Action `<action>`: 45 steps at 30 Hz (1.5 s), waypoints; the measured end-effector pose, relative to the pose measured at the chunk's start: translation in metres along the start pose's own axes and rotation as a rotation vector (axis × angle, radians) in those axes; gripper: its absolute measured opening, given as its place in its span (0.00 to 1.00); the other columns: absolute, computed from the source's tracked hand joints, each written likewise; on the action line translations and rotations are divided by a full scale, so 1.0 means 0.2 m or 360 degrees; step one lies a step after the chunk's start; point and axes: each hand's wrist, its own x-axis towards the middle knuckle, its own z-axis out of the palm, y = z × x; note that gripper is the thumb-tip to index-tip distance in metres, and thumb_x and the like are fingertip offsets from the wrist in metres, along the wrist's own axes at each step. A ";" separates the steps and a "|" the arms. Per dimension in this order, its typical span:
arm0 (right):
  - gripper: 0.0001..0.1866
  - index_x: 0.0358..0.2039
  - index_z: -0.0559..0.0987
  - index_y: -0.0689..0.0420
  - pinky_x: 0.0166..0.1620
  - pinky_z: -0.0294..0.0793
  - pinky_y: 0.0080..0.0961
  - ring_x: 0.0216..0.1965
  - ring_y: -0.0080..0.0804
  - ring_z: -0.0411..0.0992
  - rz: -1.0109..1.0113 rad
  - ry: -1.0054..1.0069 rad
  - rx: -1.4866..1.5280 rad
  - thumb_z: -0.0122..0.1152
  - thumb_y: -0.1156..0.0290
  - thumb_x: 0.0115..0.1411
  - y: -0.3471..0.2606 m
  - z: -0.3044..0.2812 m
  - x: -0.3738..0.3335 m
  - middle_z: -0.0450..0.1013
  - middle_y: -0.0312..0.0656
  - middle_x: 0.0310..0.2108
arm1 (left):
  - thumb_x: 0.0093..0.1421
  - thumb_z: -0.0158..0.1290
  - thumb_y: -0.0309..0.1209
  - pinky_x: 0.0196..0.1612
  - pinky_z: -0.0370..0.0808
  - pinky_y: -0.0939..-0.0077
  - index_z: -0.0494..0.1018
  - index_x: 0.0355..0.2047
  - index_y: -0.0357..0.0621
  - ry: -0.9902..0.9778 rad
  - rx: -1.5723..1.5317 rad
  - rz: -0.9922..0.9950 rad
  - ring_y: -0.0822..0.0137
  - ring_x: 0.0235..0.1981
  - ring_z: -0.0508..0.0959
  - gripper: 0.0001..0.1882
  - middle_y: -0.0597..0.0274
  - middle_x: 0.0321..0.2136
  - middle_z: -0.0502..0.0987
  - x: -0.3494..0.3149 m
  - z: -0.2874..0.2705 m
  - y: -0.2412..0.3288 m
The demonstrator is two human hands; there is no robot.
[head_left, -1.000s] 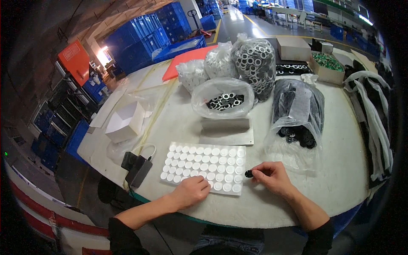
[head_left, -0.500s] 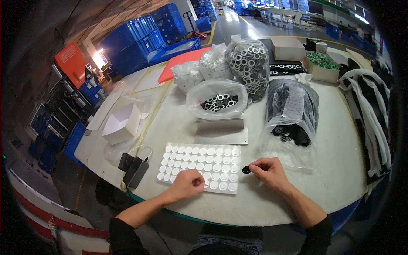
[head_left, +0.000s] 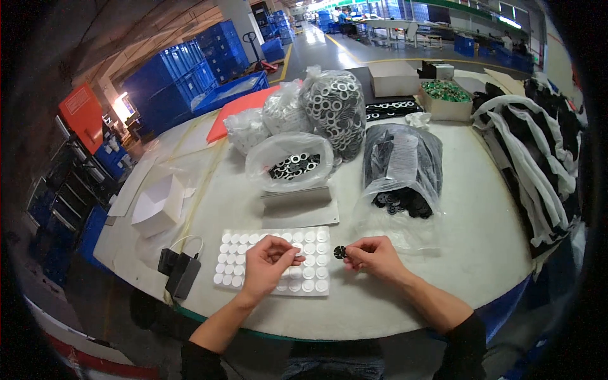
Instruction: The person assembles small plastic components by hand, placing small black rings and white plastic pins into a sorting tray.
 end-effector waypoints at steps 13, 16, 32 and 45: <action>0.11 0.35 0.78 0.66 0.32 0.75 0.18 0.29 0.27 0.77 -0.0060 -0.0136 -0.0037 0.59 0.69 0.59 0.05 -0.01 0.00 0.77 0.43 0.28 | 0.55 0.57 0.24 0.35 0.75 0.81 0.75 0.31 0.37 -0.0253 0.0135 -0.0074 0.75 0.33 0.76 0.05 0.62 0.32 0.78 0.04 0.22 -0.16; 0.11 0.35 0.78 0.67 0.33 0.75 0.18 0.29 0.26 0.76 -0.0055 -0.0133 -0.0042 0.60 0.70 0.58 0.04 0.00 -0.01 0.77 0.43 0.28 | 0.55 0.56 0.23 0.36 0.75 0.80 0.74 0.31 0.34 -0.0260 0.0060 -0.0256 0.74 0.30 0.77 0.05 0.61 0.29 0.78 0.05 0.24 -0.17; 0.08 0.28 0.80 0.65 0.27 0.71 0.14 0.24 0.17 0.72 -0.0458 0.0029 -0.0644 0.62 0.72 0.54 0.01 0.02 -0.06 0.76 0.37 0.22 | 0.57 0.54 0.22 0.33 0.77 0.81 0.73 0.34 0.30 -0.0251 -0.0052 -0.0255 0.71 0.28 0.79 0.06 0.56 0.30 0.79 0.02 0.25 -0.13; 0.08 0.26 0.79 0.65 0.27 0.71 0.15 0.23 0.15 0.71 -0.0609 0.0192 -0.0601 0.64 0.72 0.50 0.00 0.03 -0.07 0.75 0.35 0.20 | 0.55 0.55 0.22 0.32 0.75 0.82 0.75 0.33 0.32 -0.0290 -0.0227 -0.0263 0.75 0.26 0.76 0.06 0.60 0.26 0.78 0.04 0.30 -0.12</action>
